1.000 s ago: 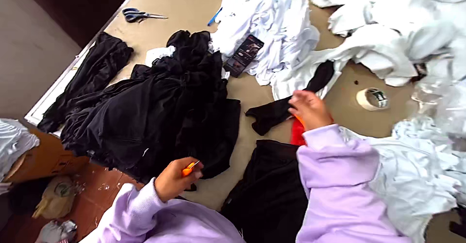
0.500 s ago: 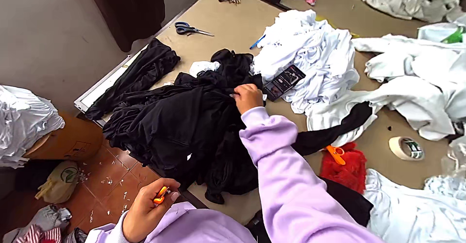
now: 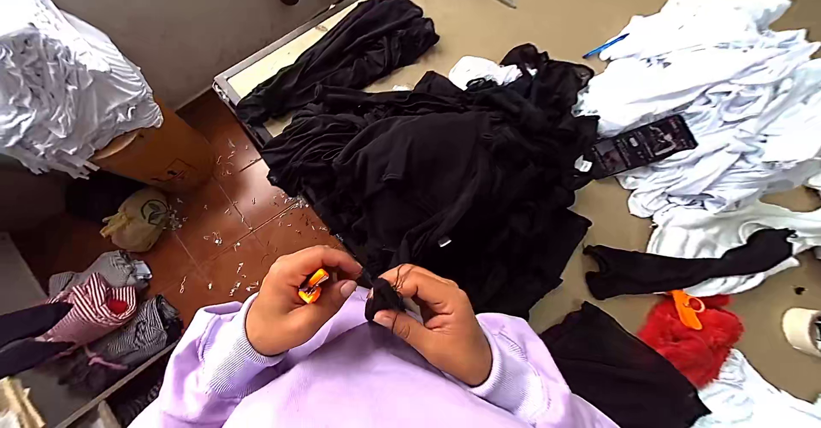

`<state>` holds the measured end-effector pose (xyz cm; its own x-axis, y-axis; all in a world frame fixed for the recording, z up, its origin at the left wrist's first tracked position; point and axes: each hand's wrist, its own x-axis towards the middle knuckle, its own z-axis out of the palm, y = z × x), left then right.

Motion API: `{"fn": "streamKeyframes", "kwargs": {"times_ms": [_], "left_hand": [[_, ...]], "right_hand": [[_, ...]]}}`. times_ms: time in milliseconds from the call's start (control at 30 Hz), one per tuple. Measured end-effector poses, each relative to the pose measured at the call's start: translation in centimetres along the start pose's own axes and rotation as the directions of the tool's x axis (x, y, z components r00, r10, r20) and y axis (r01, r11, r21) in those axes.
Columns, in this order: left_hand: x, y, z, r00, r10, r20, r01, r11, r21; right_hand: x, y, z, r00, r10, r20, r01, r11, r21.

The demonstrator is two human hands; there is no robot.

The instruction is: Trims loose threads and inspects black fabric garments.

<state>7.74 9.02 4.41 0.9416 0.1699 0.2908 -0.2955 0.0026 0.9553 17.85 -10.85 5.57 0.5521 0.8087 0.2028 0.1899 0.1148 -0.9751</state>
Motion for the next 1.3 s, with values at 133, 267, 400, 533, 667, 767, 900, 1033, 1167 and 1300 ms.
{"fn": "streamKeyframes", "kwargs": {"times_ms": [133, 267, 400, 533, 667, 767, 900, 1033, 1167, 1300], "left_hand": [[-2.2, 0.1, -1.8, 0.998, -0.052, 0.032, 0.05, 0.998, 0.047], [-3.2, 0.6, -2.3, 1.0, -0.002, -0.007, 0.003, 0.989, 0.145], [-3.7, 0.3, -1.8, 0.984, 0.099, -0.15, -0.065, 0.974, 0.218], [-4.6, -0.2, -2.4, 0.974, 0.108, -0.197, -0.076, 0.984, 0.164], [-5.3, -1.1, -3.0, 0.971, 0.104, -0.214, -0.07, 0.984, 0.163], [-5.4, -1.3, -3.5, 0.974, 0.106, -0.2, -0.055, 0.968, 0.244], [-5.3, -1.3, -3.7, 0.977, 0.047, -0.209, -0.013, 0.987, 0.163], [-5.0, -1.3, -3.8, 0.977, 0.04, -0.211, -0.001, 0.983, 0.182], [-4.9, -1.3, -3.5, 0.97, 0.065, -0.232, -0.01, 0.973, 0.229], [-5.5, -0.5, -4.4, 0.981, -0.025, -0.192, 0.074, 0.965, 0.25]], "right_hand": [[0.8, 0.6, 1.5, 1.0, -0.005, -0.006, 0.004, 0.989, -0.145], [2.4, 0.6, 2.6, 0.994, -0.043, 0.105, 0.067, 0.968, -0.243], [3.7, 0.1, 3.1, 0.966, -0.061, 0.25, 0.157, 0.91, -0.384], [3.4, 0.3, 3.9, 0.974, 0.068, 0.215, -0.026, 0.981, -0.194], [3.2, 0.0, 4.8, 0.969, 0.168, 0.183, -0.169, 0.986, -0.007], [3.2, 0.2, 5.1, 0.976, 0.124, 0.177, -0.129, 0.991, 0.019], [3.5, 0.1, 4.3, 0.95, 0.076, 0.302, -0.049, 0.994, -0.098], [3.4, 0.1, 4.2, 0.915, 0.051, 0.401, 0.023, 0.984, -0.176], [3.5, 0.0, 4.5, 0.913, 0.083, 0.4, -0.001, 0.98, -0.201], [3.1, 0.0, 4.6, 0.959, 0.143, 0.243, -0.118, 0.986, -0.116]]}}
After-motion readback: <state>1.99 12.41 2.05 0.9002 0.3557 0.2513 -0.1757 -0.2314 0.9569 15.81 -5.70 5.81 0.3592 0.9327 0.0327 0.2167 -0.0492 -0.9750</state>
